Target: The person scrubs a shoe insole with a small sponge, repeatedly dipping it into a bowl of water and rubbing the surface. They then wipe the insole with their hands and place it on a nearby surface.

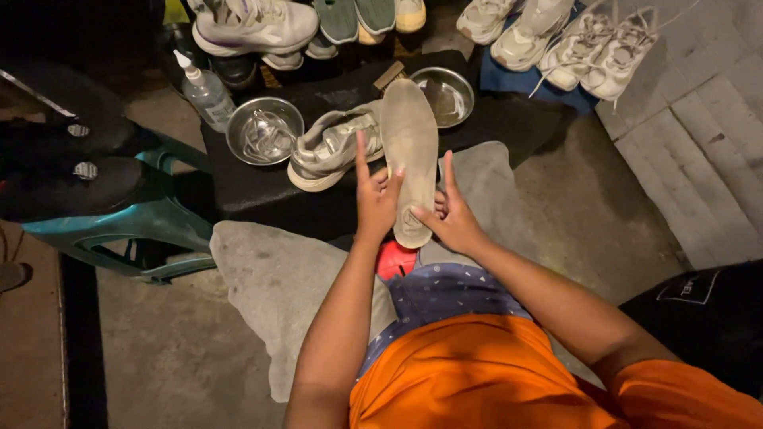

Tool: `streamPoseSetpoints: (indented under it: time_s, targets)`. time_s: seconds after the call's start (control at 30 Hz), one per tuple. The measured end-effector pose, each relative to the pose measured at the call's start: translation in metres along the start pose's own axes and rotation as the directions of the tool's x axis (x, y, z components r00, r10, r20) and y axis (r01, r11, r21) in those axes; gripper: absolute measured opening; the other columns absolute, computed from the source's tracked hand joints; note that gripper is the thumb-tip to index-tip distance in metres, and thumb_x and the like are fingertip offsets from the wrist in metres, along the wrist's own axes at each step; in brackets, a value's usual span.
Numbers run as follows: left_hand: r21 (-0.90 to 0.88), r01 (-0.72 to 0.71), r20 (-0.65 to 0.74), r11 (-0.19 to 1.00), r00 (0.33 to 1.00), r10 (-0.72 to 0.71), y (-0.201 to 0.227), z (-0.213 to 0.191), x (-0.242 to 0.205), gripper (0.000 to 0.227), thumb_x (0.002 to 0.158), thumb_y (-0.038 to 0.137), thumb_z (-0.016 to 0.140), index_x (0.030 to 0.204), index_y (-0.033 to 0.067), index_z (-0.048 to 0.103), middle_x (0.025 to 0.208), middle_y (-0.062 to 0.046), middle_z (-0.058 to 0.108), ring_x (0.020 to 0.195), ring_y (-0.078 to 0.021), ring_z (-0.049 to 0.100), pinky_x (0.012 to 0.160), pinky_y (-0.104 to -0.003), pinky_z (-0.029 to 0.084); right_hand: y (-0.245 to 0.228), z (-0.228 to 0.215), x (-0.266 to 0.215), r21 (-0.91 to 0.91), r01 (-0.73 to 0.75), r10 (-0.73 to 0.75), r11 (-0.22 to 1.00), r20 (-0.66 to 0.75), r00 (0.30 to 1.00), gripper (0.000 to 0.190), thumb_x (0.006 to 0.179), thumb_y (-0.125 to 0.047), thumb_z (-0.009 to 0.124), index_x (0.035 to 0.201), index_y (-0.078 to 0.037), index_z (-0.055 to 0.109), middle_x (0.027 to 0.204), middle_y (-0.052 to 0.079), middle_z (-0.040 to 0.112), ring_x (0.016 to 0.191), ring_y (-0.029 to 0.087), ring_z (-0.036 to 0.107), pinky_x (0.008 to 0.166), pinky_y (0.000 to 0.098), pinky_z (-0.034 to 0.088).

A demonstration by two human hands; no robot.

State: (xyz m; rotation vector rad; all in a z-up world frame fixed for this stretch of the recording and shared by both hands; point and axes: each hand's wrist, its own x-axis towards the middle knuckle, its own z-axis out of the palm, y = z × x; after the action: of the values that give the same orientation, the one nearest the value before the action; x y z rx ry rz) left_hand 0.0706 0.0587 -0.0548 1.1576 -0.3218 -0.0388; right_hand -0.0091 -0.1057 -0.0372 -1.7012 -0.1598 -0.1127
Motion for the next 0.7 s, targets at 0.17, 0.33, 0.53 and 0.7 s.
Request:
streamPoseSetpoints:
  time_s: [0.17, 0.33, 0.53, 0.7]
  targets:
    - [0.015, -0.020, -0.119, 1.000, 0.993, 0.022, -0.003, -0.001, 0.001, 0.096, 0.102, 0.005, 0.060, 0.163, 0.0307, -0.010, 0.114, -0.022, 0.070, 0.090, -0.0231, 0.073, 0.071, -0.033, 0.066, 0.000, -0.005, -0.001, 0.121, -0.013, -0.002, 0.993, 0.127, 0.992, 0.129, 0.088, 0.005, 0.073, 0.158, -0.033, -0.028, 0.124, 0.026, 0.068, 0.097, 0.022, 0.072, 0.079, 0.0291, 0.060]
    - [0.021, -0.047, -0.158, 0.999, 0.986, 0.050, -0.013, -0.007, 0.006, 0.095, 0.102, 0.005, 0.061, 0.163, 0.0298, -0.008, 0.112, -0.022, 0.070, 0.089, -0.0221, 0.073, 0.071, -0.032, 0.067, -0.016, -0.001, -0.001, 0.105, -0.045, 0.029, 0.993, 0.155, 0.987, 0.129, 0.088, 0.005, 0.074, 0.157, -0.032, -0.029, 0.120, 0.028, 0.069, 0.097, 0.027, 0.073, 0.082, 0.0329, 0.061]
    - [0.032, -0.004, -0.158, 0.999, 0.987, 0.009, 0.012, 0.007, 0.006, 0.098, 0.101, 0.006, 0.064, 0.163, 0.0304, -0.007, 0.101, -0.015, 0.069, 0.078, -0.0147, 0.069, 0.065, -0.026, 0.064, 0.008, -0.009, -0.001, 0.131, -0.039, 0.025, 0.991, 0.108, 0.994, 0.128, 0.088, 0.008, 0.072, 0.157, -0.032, -0.028, 0.117, 0.028, 0.068, 0.097, 0.030, 0.071, 0.087, 0.0375, 0.061]
    - [0.047, 0.046, -0.133, 0.998, 0.990, -0.039, -0.004, 0.010, 0.006, 0.110, 0.093, 0.005, 0.074, 0.162, 0.0268, -0.008, 0.095, -0.011, 0.069, 0.070, -0.0108, 0.068, 0.060, -0.019, 0.060, 0.036, -0.016, 0.004, 0.180, -0.017, 0.013, 0.984, 0.025, 1.000, 0.123, 0.090, 0.008, 0.069, 0.158, -0.035, -0.025, 0.116, 0.025, 0.067, 0.096, 0.027, 0.070, 0.087, 0.0363, 0.061]
